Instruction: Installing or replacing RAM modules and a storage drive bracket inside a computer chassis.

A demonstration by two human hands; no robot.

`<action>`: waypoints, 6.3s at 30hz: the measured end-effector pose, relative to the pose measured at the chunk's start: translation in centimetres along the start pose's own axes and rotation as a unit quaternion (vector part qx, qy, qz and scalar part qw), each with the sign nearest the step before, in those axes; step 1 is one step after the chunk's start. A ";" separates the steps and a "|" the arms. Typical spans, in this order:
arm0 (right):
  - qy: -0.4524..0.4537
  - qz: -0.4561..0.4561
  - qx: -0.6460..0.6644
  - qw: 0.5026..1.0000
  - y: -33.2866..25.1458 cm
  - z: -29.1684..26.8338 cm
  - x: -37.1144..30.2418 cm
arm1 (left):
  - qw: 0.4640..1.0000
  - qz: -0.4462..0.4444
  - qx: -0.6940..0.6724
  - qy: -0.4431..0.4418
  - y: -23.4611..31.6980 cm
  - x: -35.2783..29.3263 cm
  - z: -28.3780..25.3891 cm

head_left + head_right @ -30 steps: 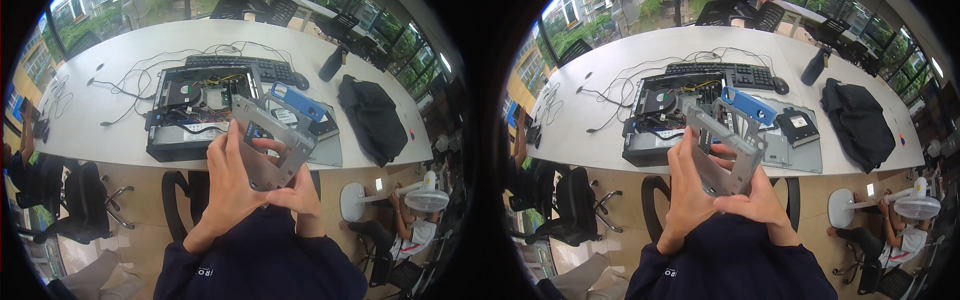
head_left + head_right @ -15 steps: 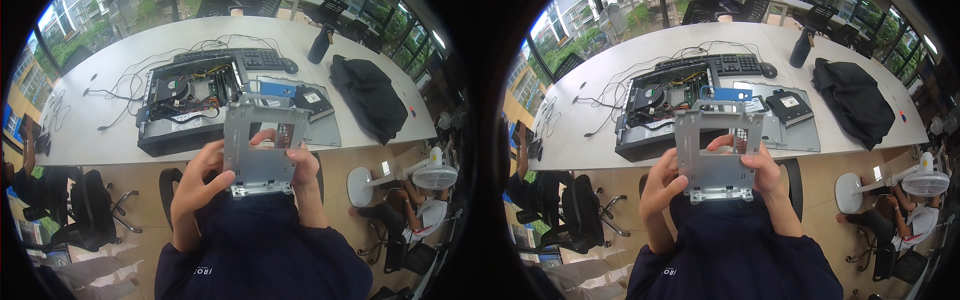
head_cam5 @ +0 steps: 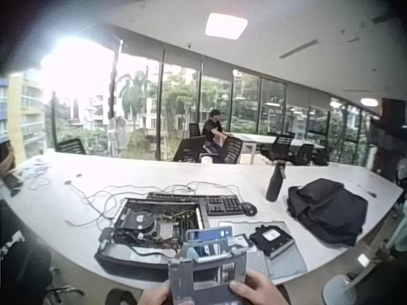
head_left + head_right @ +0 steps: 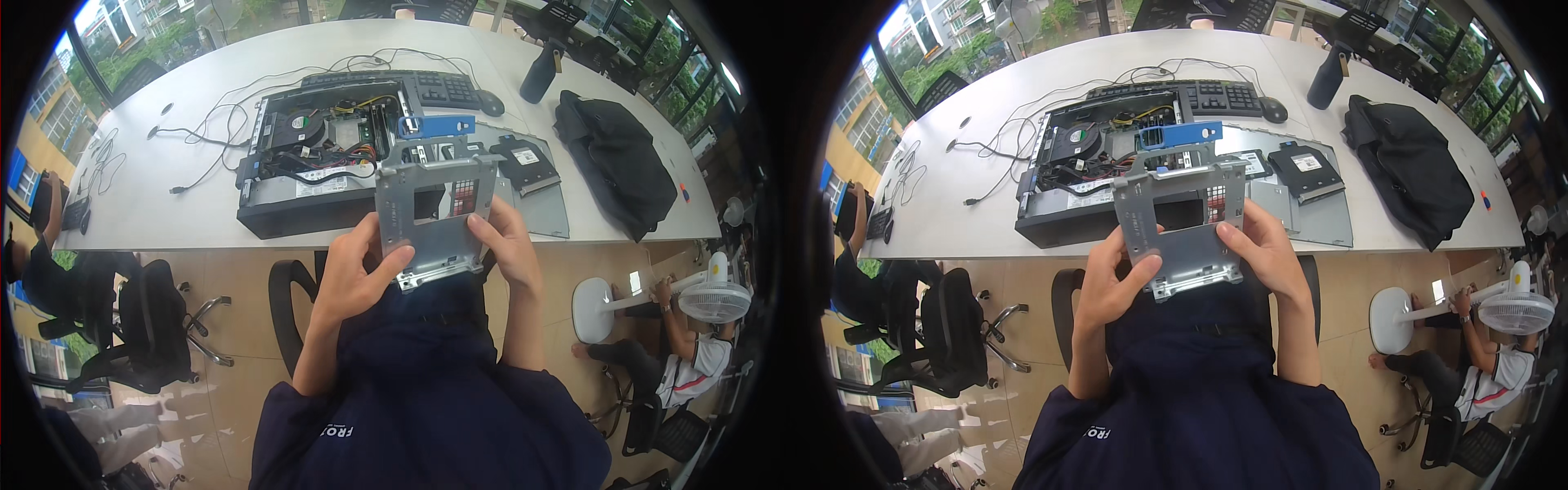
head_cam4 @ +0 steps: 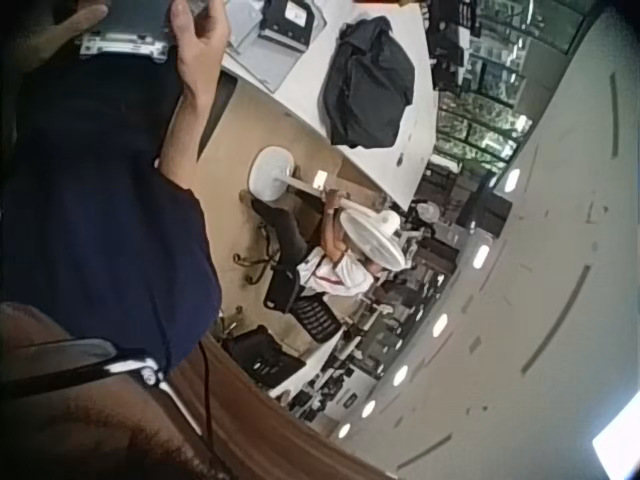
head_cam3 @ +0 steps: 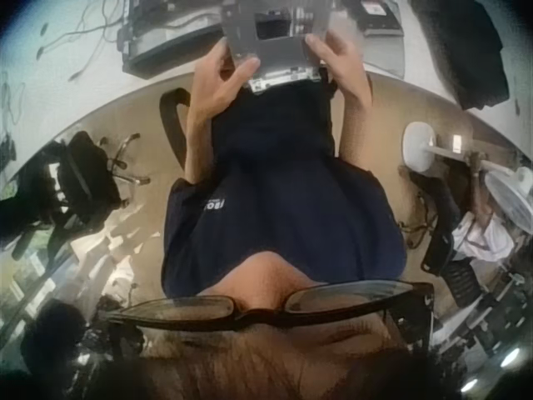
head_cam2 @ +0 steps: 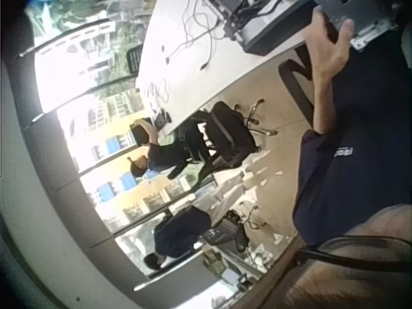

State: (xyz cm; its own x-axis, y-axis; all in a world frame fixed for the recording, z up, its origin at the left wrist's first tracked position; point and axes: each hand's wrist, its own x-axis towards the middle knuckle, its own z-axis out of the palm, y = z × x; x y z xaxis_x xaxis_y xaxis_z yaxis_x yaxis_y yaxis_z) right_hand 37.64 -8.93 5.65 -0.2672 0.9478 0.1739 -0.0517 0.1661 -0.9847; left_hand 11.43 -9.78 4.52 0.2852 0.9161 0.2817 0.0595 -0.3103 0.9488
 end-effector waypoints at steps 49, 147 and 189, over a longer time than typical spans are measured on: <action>0.195 -0.076 0.102 0.972 1.4 -0.7 0.6 | 0.972 -0.039 -0.181 -0.148 -3.5 0.5 -2.9; 0.487 0.060 0.310 0.815 3.7 1.5 19.2 | 0.967 -0.227 -0.038 0.106 -10.7 21.6 -25.5; 0.450 0.050 0.363 0.814 2.7 5.3 12.1 | 0.800 0.112 0.529 -0.261 -9.5 33.6 -19.2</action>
State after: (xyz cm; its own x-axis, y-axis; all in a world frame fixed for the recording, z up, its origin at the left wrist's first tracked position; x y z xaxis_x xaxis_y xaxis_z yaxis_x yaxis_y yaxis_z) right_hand 29.14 1.50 5.15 0.4914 0.8166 -0.3027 -0.7163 0.1813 -0.6739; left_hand 2.06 28.82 7.75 0.7464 0.6621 0.0670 0.6480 -0.7461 0.1529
